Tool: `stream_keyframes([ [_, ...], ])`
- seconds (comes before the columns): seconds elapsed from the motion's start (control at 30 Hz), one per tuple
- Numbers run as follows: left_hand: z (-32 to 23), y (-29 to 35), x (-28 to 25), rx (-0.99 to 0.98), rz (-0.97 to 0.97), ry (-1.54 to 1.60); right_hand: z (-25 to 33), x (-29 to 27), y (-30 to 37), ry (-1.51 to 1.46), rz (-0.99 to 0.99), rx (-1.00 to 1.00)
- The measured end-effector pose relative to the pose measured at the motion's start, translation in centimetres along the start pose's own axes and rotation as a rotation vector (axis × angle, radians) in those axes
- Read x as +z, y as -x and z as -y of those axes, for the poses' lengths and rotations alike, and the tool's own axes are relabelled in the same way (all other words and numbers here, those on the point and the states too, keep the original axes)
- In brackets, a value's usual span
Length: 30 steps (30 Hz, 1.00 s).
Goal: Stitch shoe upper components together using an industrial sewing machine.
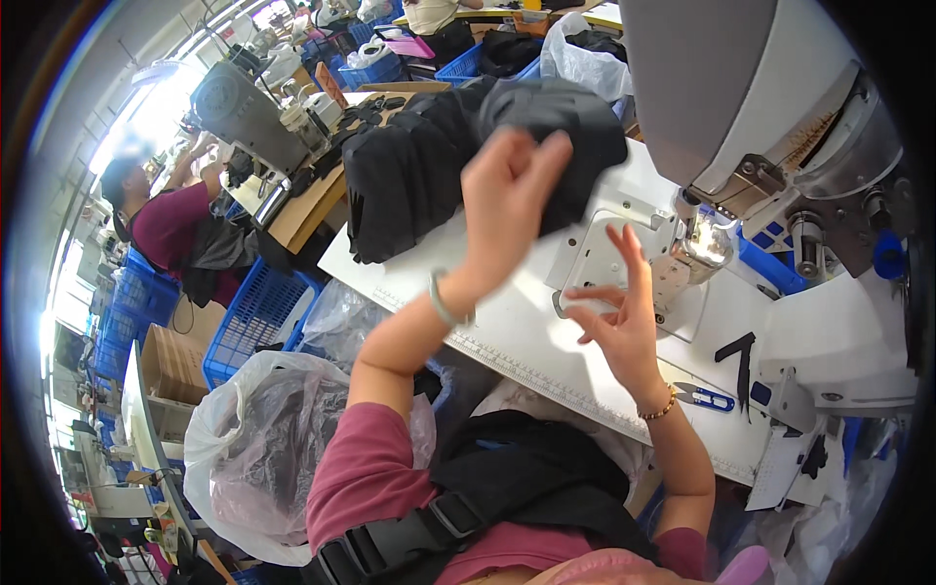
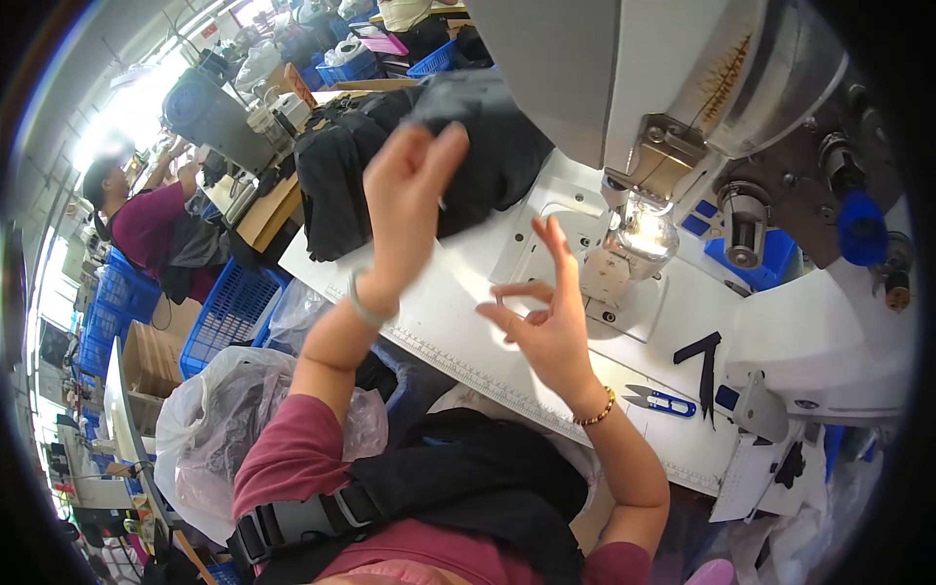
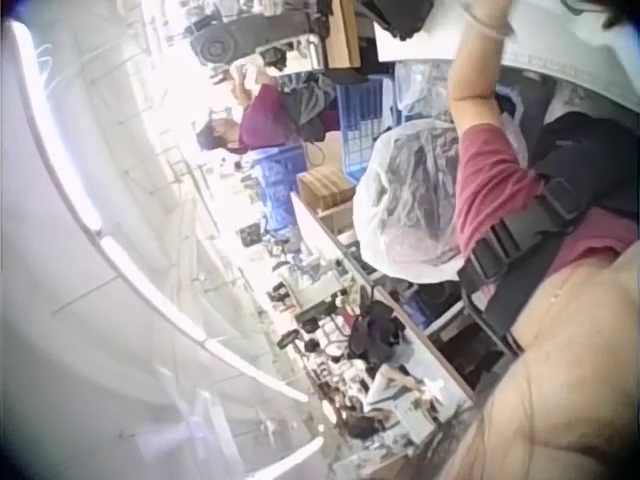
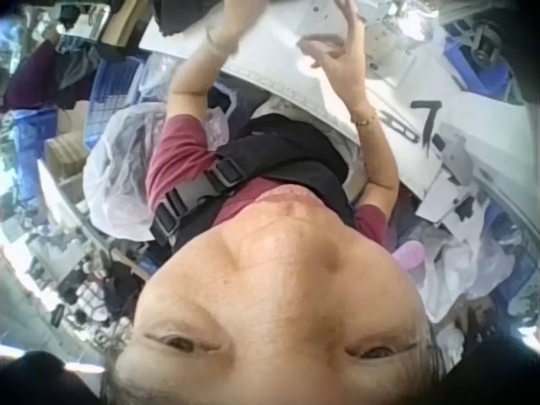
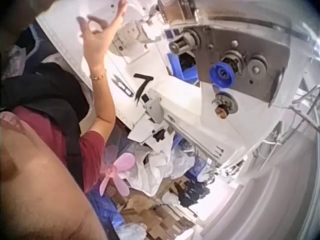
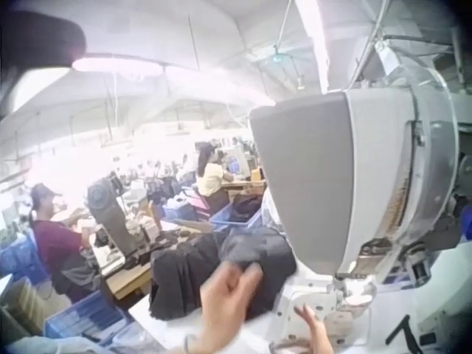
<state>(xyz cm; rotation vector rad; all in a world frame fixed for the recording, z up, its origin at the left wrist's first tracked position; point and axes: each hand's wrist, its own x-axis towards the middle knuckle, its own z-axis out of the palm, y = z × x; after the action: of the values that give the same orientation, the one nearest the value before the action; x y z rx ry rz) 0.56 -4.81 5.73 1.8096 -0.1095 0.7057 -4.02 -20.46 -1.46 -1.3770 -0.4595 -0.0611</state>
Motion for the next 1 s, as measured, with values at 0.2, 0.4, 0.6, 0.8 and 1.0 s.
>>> stream_keyframes([
  [0.2, -1.1, 7.5, 1.5, -0.241, 0.285, 0.683, 0.7, -2.7, 2.8, -0.32, 0.064, 0.382],
  [0.4, -0.6, 6.1, 2.7, -0.2, 0.483, 0.236, 1.9, -5.1, 3.8, -0.313, 0.041, 0.319],
  [0.6, 0.4, 2.6, 8.1, -0.105, 0.44, 0.177, 1.8, -6.3, 1.0, -0.101, -0.217, 0.177],
  [0.8, 2.2, -0.7, 10.4, -0.072, 0.578, 0.287, 0.2, -6.8, -0.4, -0.096, -0.322, 0.013],
  [1.0, 1.9, -0.6, 9.8, -0.135, 0.687, 0.34, -0.5, -7.1, -0.2, -0.024, -0.291, -0.044],
])
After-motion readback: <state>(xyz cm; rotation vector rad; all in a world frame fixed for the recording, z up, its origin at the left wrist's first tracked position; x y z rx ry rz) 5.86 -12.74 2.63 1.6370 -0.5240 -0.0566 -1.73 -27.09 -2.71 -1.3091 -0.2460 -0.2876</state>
